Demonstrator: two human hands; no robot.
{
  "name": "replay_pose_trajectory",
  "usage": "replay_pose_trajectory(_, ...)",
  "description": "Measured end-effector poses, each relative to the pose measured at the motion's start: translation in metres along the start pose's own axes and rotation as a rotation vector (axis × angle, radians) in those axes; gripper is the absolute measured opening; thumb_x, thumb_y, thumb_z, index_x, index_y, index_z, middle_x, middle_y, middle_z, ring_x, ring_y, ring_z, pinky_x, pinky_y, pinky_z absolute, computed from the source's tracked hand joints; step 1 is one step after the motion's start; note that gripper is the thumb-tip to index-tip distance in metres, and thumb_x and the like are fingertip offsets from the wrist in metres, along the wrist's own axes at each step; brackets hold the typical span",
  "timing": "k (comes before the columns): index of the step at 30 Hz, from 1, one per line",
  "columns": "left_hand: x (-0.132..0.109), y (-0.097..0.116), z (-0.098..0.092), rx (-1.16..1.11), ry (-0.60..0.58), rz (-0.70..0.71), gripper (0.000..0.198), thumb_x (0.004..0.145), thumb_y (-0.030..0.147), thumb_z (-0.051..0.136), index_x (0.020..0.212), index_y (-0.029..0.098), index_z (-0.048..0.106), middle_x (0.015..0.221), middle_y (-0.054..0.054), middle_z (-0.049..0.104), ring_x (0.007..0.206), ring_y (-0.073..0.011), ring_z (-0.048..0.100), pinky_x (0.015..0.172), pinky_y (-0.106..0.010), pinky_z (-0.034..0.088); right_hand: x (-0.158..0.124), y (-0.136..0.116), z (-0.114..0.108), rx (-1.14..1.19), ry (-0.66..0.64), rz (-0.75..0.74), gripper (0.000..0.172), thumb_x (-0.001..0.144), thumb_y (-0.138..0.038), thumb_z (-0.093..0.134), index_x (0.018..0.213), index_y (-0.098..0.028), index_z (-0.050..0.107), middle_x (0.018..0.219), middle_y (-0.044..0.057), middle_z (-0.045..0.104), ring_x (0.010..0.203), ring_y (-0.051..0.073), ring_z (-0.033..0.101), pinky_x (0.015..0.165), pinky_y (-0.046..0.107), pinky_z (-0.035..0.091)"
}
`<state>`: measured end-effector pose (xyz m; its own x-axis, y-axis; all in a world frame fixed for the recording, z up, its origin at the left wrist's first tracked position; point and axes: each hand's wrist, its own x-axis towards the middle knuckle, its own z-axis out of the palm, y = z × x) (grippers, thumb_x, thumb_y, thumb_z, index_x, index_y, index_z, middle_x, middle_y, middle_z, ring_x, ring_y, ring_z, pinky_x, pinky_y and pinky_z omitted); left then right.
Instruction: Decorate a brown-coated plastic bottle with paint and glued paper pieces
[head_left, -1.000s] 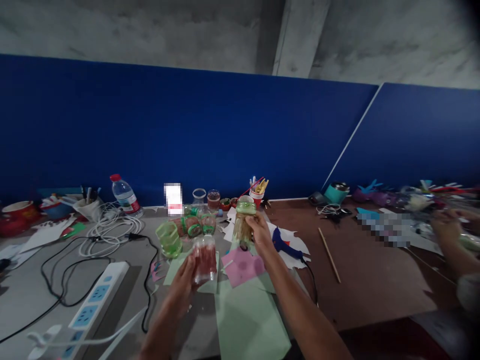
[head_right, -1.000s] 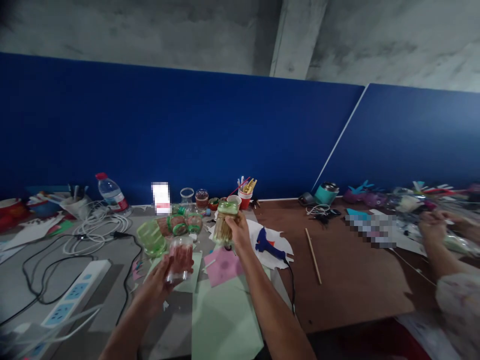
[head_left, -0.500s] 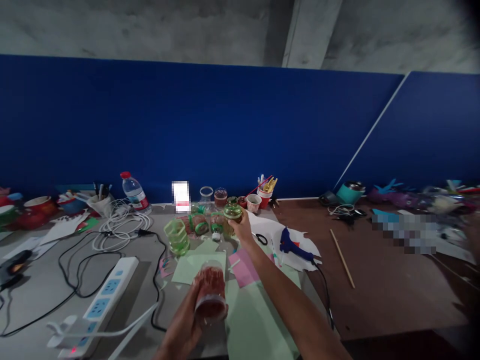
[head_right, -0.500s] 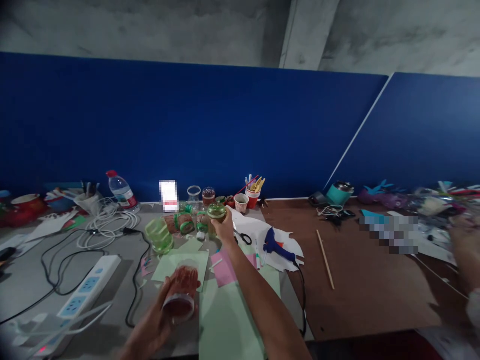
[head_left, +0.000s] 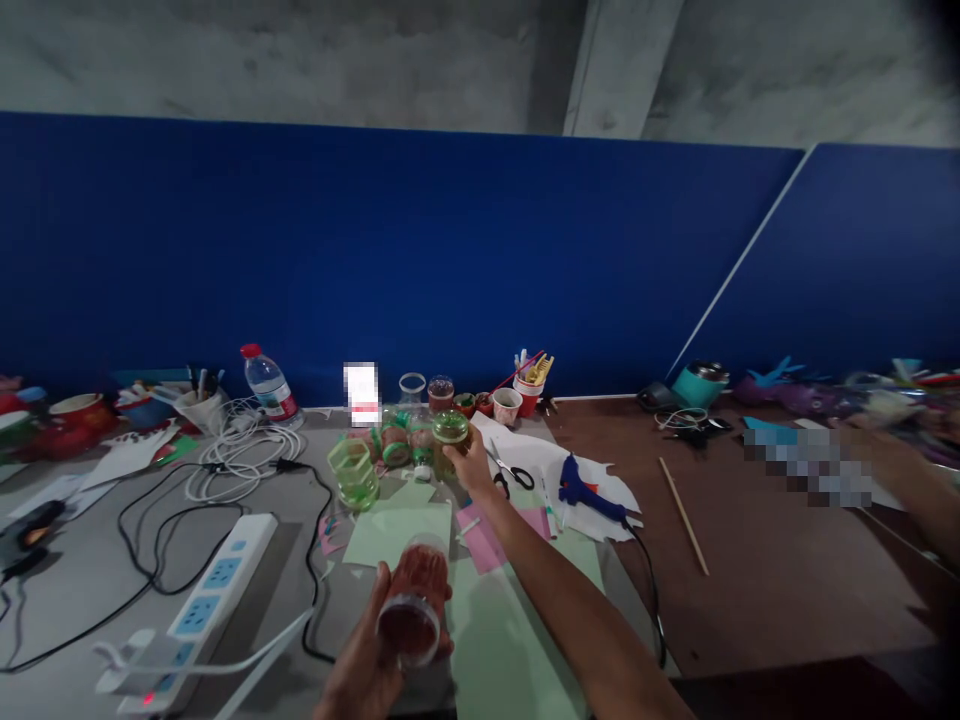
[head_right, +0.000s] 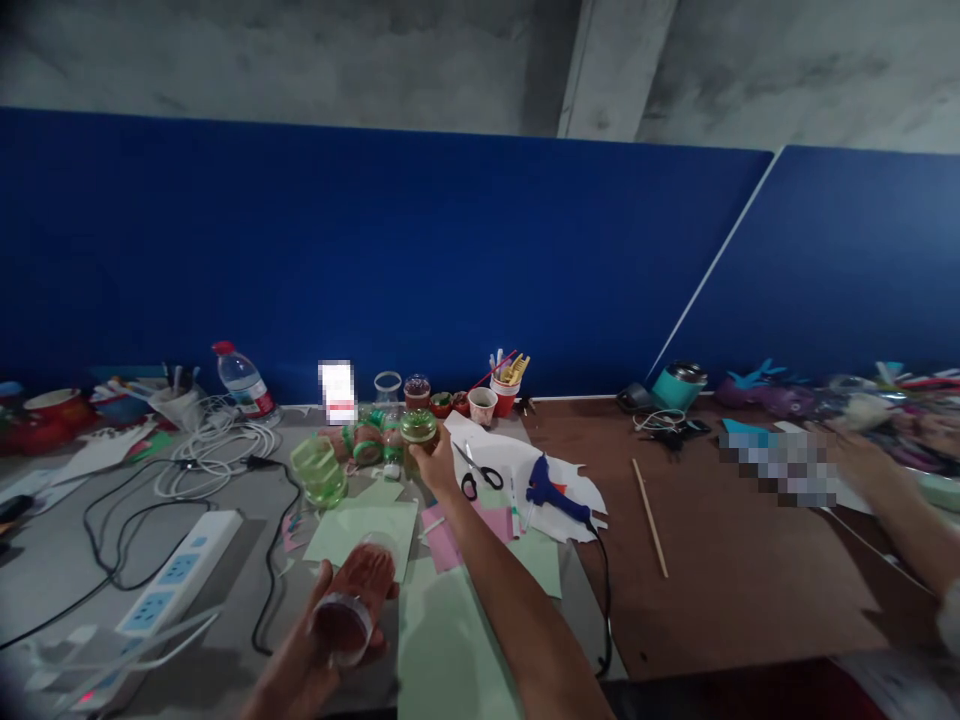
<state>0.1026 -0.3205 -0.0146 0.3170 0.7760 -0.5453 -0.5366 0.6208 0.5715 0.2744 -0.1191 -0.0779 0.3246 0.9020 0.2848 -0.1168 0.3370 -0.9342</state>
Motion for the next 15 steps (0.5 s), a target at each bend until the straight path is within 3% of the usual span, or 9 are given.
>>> replay_pose_trajectory(8, 0.003, -0.004, -0.01, -0.028, -0.014, -0.025, 0.05, 0.084, 0.052, 0.057, 0.115, 0.012, 0.063, 0.092, -0.013, 0.075, 0.056, -0.0198, 0.067, 0.06, -0.037, 0.056, 0.005, 0.0, 0.001, -0.058, -0.028, 0.003, 0.07, 0.061, -0.027, 0.071, 0.125, -0.017, 0.045, 0.12, 0.011, 0.058, 0.111, 0.026, 0.055, 0.101, 0.044, 0.039)
replay_pose_trajectory(12, 0.003, -0.003, -0.007, -0.037, -0.019, -0.002, 0.051, 0.083, 0.052, 0.059, 0.113, 0.012, 0.065, 0.091, -0.014, 0.075, 0.064, -0.0219, 0.069, 0.06, -0.036, 0.056, -0.003, -0.005, -0.015, -0.222, -0.002, 0.059, 0.088, 0.056, -0.032, 0.075, 0.134, -0.02, 0.038, 0.133, 0.013, 0.046, 0.129, 0.032, 0.038, 0.108, 0.052, 0.027)
replay_pose_trajectory(15, 0.002, -0.001, -0.002, -0.025, -0.025, -0.01, 0.048, 0.084, 0.052, 0.057, 0.109, 0.011, 0.067, 0.089, -0.014, 0.075, 0.06, -0.019, 0.067, 0.063, -0.035, 0.056, -0.019, -0.018, -0.034, -0.268, -0.039, 0.066, 0.093, 0.062, -0.034, 0.072, 0.142, -0.023, 0.027, 0.14, 0.014, 0.038, 0.132, 0.032, 0.035, 0.108, 0.054, 0.026)
